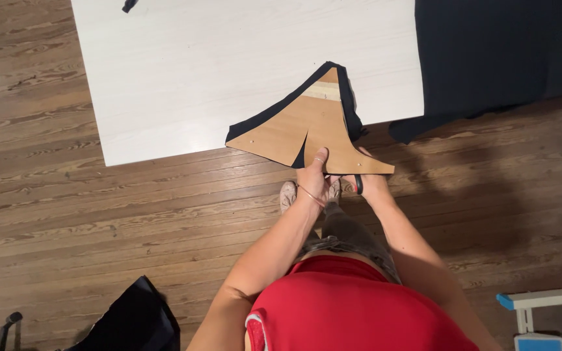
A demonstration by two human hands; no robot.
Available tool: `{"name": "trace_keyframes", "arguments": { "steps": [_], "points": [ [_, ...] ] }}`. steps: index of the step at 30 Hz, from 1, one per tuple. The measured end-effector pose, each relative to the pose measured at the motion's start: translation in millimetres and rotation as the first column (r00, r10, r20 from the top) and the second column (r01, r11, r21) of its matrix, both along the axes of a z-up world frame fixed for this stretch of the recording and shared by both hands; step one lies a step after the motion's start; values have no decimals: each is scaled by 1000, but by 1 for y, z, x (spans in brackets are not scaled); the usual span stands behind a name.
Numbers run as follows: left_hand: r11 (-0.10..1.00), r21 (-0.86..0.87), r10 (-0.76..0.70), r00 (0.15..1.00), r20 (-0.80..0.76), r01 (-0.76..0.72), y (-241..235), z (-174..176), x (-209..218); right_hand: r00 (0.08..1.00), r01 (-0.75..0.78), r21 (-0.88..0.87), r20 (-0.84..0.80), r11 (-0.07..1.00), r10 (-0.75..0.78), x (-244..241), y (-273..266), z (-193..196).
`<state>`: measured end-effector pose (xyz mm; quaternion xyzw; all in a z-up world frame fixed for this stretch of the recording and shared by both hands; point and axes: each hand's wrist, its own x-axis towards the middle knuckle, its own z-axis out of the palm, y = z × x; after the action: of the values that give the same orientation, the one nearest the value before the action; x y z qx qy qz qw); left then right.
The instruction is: Cutting black fabric around a cardboard pattern using scissors
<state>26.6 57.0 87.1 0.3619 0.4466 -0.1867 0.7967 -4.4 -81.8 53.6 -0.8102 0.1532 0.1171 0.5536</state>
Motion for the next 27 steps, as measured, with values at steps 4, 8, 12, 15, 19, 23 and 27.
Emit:
{"name": "trace_keyframes", "arguments": {
  "steps": [4, 8, 12, 15, 19, 23, 27],
  "points": [
    [1000, 6, 19, 999, -29, -19, -4, -9, -2, 999, 48, 40, -7, 998, -48, 3, -6, 1],
    [996, 65, -64, 998, -26, 66, 0, -9, -8, 995, 101, 106, -31, 989, -98, 3, -3, 2],
    [994, 56, -91, 995, -41, 93, 5, 8, -8, 988, 153, 171, -51, 973, -146, 8, 0, 0],
    [992, 66, -109, 994, -31, 111, 5, 9, -7, 979, 201, 216, -83, 956, -187, 2, 2, -4],
    [992, 74, -104, 994, -44, 107, 4, 26, -7, 961, 272, 270, -122, 924, -247, -2, 7, -9],
    [993, 54, -107, 993, -39, 109, 0, 29, -7, 940, 340, 319, -152, 885, -307, -1, 8, -13],
    [993, 33, -109, 993, -41, 110, 3, 28, -9, 917, 397, 369, -182, 841, -354, 7, 12, -27]
  ]
}}
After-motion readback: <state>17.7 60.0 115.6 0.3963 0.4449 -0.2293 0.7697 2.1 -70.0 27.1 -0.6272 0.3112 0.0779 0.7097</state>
